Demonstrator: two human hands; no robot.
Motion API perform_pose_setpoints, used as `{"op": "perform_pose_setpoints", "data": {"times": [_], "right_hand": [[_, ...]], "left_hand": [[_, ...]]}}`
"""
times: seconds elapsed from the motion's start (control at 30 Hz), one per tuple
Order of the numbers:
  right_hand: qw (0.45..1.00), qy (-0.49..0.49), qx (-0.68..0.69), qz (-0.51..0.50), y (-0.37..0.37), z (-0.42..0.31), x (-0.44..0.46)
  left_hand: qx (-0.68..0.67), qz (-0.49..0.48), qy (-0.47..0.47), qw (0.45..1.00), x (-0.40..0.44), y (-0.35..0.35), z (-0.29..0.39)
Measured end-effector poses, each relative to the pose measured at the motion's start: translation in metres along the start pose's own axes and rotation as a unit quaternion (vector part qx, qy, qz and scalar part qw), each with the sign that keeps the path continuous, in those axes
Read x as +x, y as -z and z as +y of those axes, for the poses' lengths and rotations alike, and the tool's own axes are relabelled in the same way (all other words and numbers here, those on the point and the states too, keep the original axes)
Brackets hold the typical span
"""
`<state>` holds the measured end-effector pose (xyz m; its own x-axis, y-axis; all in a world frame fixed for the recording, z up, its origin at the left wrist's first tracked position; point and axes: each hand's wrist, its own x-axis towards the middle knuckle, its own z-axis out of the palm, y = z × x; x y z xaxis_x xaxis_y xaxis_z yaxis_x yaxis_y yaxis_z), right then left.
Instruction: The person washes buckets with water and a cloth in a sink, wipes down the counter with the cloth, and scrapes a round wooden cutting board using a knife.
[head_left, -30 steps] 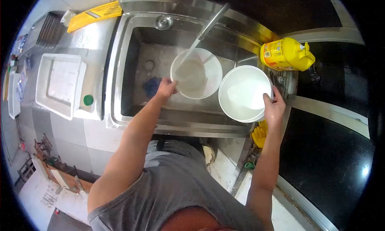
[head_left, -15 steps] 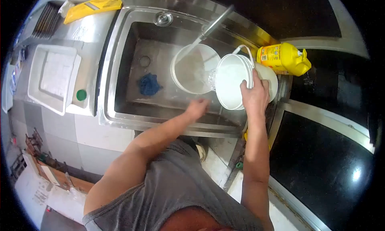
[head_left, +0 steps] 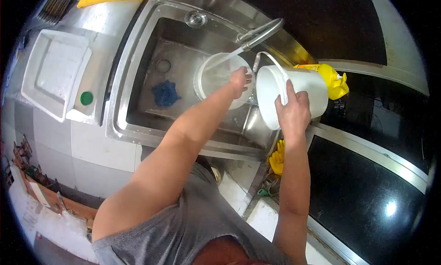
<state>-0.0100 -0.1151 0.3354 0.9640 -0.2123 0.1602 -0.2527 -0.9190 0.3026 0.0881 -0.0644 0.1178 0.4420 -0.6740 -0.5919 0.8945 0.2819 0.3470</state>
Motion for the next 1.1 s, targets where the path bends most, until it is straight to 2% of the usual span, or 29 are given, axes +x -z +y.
{"op": "perform_pose_setpoints", "data": {"times": [0.03, 0.07, 0.17, 0.2, 0.4, 0.5, 0.53, 0.63, 0.7, 0.77, 0.83, 0.9, 1.0, 1.07, 1.1], "right_hand": [[1.0, 0.003, 0.013, -0.006, 0.001, -0.002, 0.0], [1.0, 0.006, 0.025, -0.014, 0.001, -0.004, -0.002], [0.997, 0.001, 0.065, -0.047, 0.006, -0.011, -0.003], [0.996, 0.005, 0.074, -0.052, 0.007, -0.012, -0.003], [0.992, 0.061, 0.078, -0.083, 0.018, -0.007, -0.004], [0.99, 0.081, 0.064, -0.091, 0.017, -0.004, -0.009], [0.99, 0.089, 0.059, -0.091, 0.016, -0.004, -0.01], [0.991, 0.116, 0.048, -0.045, 0.012, 0.004, -0.018], [0.994, 0.085, 0.024, -0.061, 0.014, 0.01, -0.023], [0.995, 0.087, -0.007, -0.046, 0.007, 0.014, -0.03], [0.996, 0.073, -0.038, -0.037, 0.016, 0.006, -0.034], [0.994, 0.074, -0.076, -0.032, 0.016, -0.001, -0.036], [0.988, 0.109, -0.07, -0.078, 0.008, -0.003, -0.039], [0.988, 0.118, -0.06, -0.08, 0.006, 0.007, -0.052], [0.984, 0.133, -0.048, -0.108, 0.003, 0.009, -0.058]], "left_hand": [[0.012, -0.009, 0.012, 1.0, 0.0, -0.001, 0.01], [0.007, 0.037, 0.003, 0.999, -0.001, -0.009, 0.015], [0.087, 0.026, 0.009, 0.996, 0.008, -0.01, 0.017], [0.075, 0.002, 0.006, 0.997, 0.006, -0.008, 0.02], [0.028, -0.031, -0.052, 0.998, -0.022, 0.0, 0.03], [0.044, -0.034, -0.096, 0.994, -0.017, 0.002, 0.03], [0.087, -0.011, -0.115, 0.99, -0.019, 0.003, 0.029], [0.229, 0.036, -0.156, 0.96, -0.03, 0.009, 0.018], [0.342, 0.055, -0.165, 0.924, -0.036, 0.026, 0.007], [0.519, 0.13, -0.27, 0.8, -0.039, 0.041, -0.006], [0.442, 0.108, -0.241, 0.858, -0.058, 0.048, -0.003], [0.566, 0.147, -0.214, 0.782, -0.07, 0.053, -0.023], [0.639, 0.05, -0.223, 0.735, -0.08, 0.074, -0.038], [0.6, 0.014, -0.238, 0.763, -0.092, 0.078, -0.026], [0.591, 0.057, -0.166, 0.787, -0.098, 0.073, -0.023]]}}
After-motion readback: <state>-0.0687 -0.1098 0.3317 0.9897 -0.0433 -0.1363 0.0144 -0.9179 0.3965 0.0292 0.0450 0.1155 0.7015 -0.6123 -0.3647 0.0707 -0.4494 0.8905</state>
